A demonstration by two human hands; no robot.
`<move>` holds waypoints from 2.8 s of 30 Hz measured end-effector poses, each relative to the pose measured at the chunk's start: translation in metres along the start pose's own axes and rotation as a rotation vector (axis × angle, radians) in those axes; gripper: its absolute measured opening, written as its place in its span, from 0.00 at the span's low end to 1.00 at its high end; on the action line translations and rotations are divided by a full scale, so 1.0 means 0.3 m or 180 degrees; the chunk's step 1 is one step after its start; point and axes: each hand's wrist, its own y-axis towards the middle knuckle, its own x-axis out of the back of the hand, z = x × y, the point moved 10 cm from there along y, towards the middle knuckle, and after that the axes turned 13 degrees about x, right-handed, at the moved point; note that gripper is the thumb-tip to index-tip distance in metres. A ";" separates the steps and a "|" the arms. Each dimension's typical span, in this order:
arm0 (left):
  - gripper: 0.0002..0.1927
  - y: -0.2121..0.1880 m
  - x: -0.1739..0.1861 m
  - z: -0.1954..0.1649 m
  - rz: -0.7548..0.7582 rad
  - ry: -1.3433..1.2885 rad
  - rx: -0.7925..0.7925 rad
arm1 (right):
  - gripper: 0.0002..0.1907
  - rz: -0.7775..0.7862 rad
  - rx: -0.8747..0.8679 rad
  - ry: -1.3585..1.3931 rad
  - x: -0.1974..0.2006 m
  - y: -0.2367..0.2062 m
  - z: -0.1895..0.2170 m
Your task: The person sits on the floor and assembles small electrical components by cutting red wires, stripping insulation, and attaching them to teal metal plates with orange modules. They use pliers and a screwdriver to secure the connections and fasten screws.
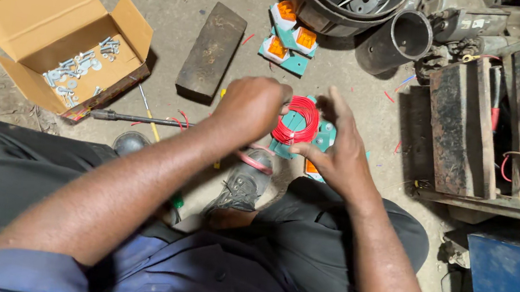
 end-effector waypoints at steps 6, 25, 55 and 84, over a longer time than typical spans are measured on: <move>0.10 0.042 -0.083 0.031 0.1443 -0.0240 0.0380 | 0.19 0.0216 0.0811 -0.0958 0.030 0.038 0.107; 0.04 -0.061 0.014 -0.120 -0.0328 -0.0192 -0.0366 | 0.24 -0.0409 -0.1935 0.2328 -0.071 -0.167 -0.194; 0.04 -0.161 0.069 -0.159 -0.0977 -0.0391 -0.1184 | 0.26 -0.0623 -0.2107 0.2462 -0.066 -0.214 -0.182; 0.06 -0.146 0.033 -0.189 -0.0935 -0.0301 -0.1343 | 0.16 -0.0914 -0.3103 0.3755 -0.137 -0.304 -0.268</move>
